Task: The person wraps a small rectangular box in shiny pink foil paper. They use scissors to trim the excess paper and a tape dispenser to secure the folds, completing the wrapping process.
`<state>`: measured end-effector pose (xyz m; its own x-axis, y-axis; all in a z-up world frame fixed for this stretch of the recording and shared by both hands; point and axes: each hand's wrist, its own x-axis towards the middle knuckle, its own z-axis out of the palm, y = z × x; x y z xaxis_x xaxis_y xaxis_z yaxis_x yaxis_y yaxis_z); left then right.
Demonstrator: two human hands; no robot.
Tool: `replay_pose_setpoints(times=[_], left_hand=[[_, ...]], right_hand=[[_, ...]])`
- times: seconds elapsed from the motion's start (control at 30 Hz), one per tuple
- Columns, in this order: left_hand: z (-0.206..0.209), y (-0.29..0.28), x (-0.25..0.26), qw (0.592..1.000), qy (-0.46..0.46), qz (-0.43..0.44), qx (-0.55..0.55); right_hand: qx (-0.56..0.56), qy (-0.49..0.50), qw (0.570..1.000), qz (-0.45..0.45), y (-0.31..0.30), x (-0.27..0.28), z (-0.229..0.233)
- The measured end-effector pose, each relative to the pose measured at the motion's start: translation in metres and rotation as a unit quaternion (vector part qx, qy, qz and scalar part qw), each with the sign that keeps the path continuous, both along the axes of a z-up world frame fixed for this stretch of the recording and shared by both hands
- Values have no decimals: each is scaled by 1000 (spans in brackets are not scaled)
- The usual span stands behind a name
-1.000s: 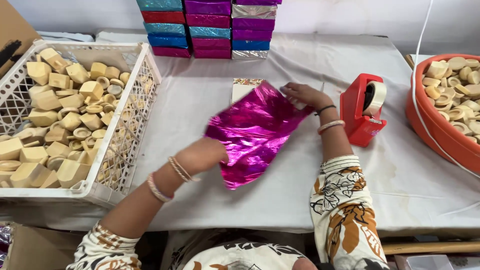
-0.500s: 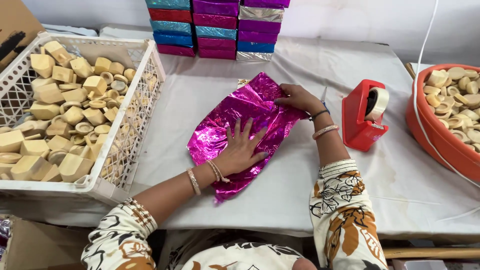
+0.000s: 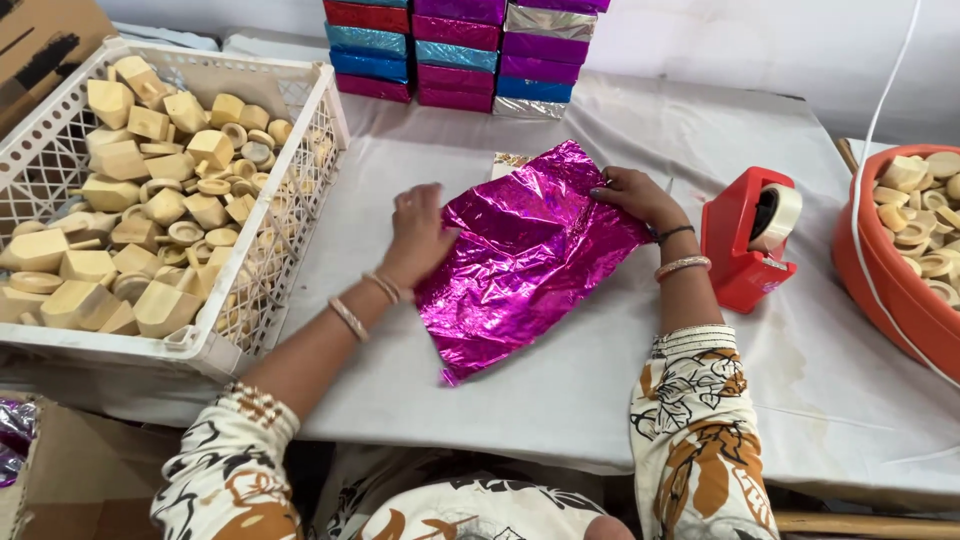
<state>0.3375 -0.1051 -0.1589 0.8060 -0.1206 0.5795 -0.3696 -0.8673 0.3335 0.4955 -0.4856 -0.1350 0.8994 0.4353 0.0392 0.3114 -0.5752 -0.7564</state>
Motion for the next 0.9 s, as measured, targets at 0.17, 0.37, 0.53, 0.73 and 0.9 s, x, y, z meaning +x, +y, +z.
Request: replay_pose_setpoints(times=[0.17,0.37,0.53,0.73,0.9], left_hand=[[-25,52,57,910,298,-122,-261],[-7,62,41,751,399,-279,-445],[41,51,10,734,399,-247,-491],[13,69,31,807,328,-177,-457],[-6,82,64,816,239,-133,-509]], right_hand=[[7,5,1000,4,4,-5,8],[32,17,999,7,4,-8,12],[-8,-16,999,-30,-1,-11,15],[87,37,995,-11,1,-21,24],[80,53,995,2,2,-13,15]])
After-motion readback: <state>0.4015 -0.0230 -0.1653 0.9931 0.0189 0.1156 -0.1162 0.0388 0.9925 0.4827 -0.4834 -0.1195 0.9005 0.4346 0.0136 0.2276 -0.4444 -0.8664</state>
